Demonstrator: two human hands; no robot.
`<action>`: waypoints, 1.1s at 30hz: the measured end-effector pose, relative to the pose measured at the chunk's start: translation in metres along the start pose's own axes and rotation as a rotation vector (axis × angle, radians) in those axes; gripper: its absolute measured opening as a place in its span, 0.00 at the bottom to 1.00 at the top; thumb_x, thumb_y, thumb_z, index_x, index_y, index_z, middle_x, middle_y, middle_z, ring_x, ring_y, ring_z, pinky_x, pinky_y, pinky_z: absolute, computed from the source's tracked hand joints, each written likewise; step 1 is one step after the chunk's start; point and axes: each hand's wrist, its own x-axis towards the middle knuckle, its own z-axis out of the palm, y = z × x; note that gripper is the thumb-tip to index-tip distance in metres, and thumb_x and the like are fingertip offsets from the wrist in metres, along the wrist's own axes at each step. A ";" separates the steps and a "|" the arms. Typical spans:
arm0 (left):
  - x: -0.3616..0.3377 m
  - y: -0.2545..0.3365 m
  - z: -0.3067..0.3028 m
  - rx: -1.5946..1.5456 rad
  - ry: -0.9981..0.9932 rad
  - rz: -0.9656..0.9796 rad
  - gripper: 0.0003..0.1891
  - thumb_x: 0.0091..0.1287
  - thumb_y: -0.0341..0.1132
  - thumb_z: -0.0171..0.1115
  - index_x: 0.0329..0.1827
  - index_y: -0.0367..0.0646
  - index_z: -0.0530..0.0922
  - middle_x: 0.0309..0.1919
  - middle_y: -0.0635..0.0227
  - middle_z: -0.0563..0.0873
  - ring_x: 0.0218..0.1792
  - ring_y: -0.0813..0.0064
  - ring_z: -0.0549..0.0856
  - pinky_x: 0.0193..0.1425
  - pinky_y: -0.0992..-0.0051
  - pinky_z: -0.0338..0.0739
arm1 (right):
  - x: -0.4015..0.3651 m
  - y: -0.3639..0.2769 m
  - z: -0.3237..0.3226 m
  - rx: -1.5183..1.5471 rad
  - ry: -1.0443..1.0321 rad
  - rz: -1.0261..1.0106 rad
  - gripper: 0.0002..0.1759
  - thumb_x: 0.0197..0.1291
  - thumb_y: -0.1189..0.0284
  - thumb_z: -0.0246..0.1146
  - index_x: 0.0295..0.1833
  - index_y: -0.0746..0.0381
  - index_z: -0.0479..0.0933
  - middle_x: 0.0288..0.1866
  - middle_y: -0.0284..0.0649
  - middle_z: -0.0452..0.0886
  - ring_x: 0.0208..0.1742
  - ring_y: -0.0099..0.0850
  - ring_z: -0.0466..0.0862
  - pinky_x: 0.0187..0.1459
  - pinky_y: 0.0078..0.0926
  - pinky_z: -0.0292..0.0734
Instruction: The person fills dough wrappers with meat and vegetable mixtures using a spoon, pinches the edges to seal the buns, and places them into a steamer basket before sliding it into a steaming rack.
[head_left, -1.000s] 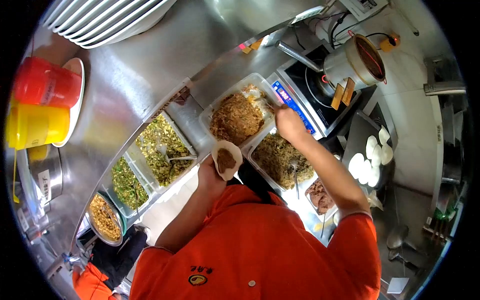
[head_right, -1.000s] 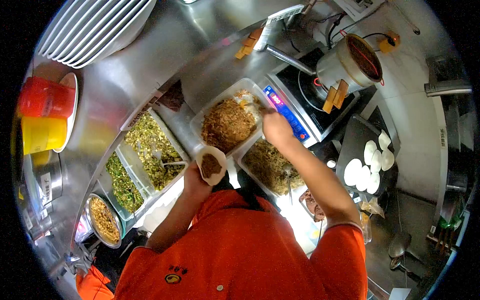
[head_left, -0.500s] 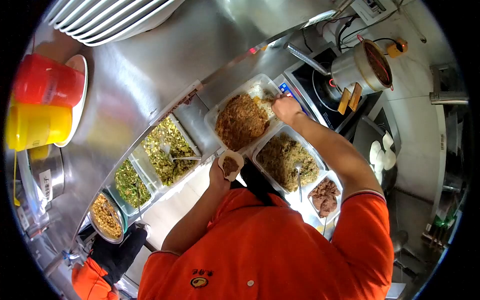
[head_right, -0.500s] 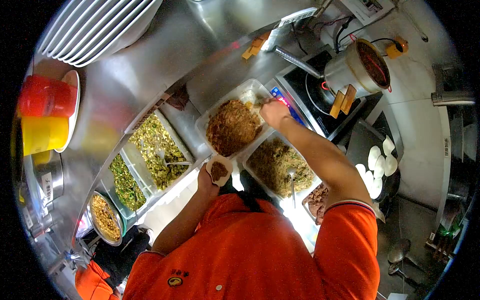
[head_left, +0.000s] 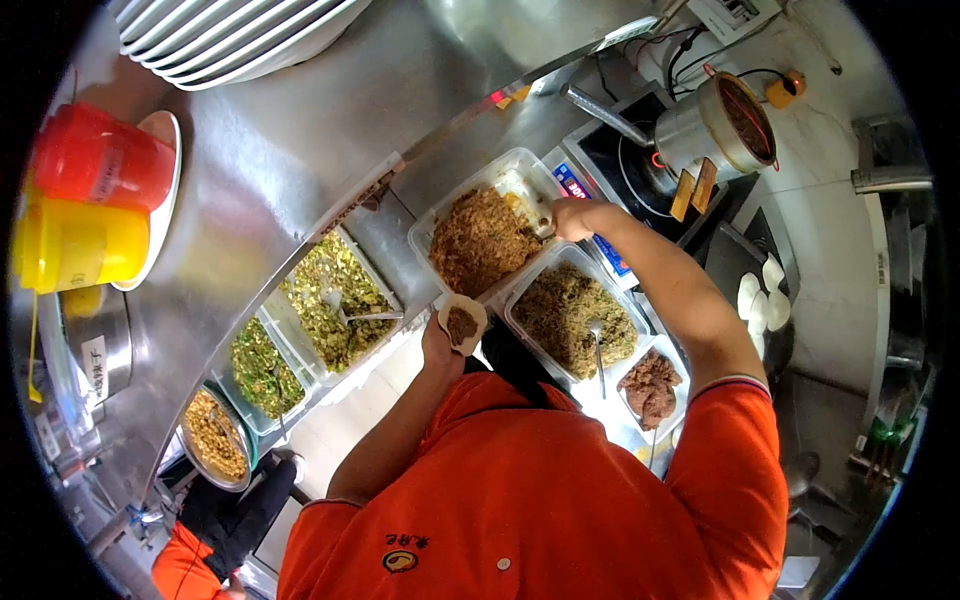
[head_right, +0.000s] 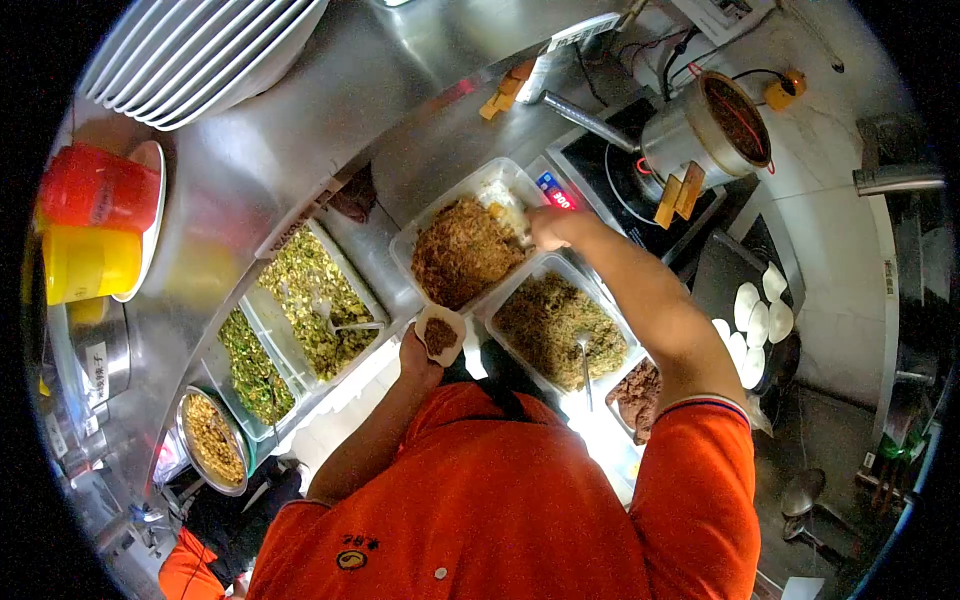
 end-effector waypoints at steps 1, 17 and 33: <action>0.001 0.000 -0.002 -0.012 -0.026 0.003 0.22 0.88 0.45 0.38 0.68 0.41 0.75 0.62 0.60 0.84 0.61 0.58 0.85 0.65 0.53 0.85 | 0.002 0.005 0.002 0.002 0.003 0.000 0.15 0.69 0.74 0.61 0.55 0.66 0.88 0.44 0.43 0.90 0.42 0.35 0.89 0.42 0.40 0.82; -0.025 0.042 0.068 -0.207 -0.188 -0.054 0.24 0.86 0.45 0.36 0.72 0.43 0.74 0.68 0.60 0.80 0.68 0.56 0.81 0.72 0.51 0.79 | -0.119 0.015 0.036 1.278 -0.018 -0.109 0.13 0.79 0.72 0.61 0.59 0.63 0.86 0.27 0.28 0.76 0.20 0.13 0.64 0.19 0.14 0.56; -0.035 0.066 0.142 -0.192 -0.628 0.163 0.18 0.79 0.35 0.55 0.67 0.38 0.76 0.64 0.59 0.83 0.64 0.61 0.84 0.68 0.58 0.82 | -0.200 -0.101 0.113 0.467 1.210 -0.425 0.17 0.70 0.81 0.64 0.63 0.67 0.82 0.39 0.46 0.80 0.31 0.36 0.83 0.35 0.34 0.82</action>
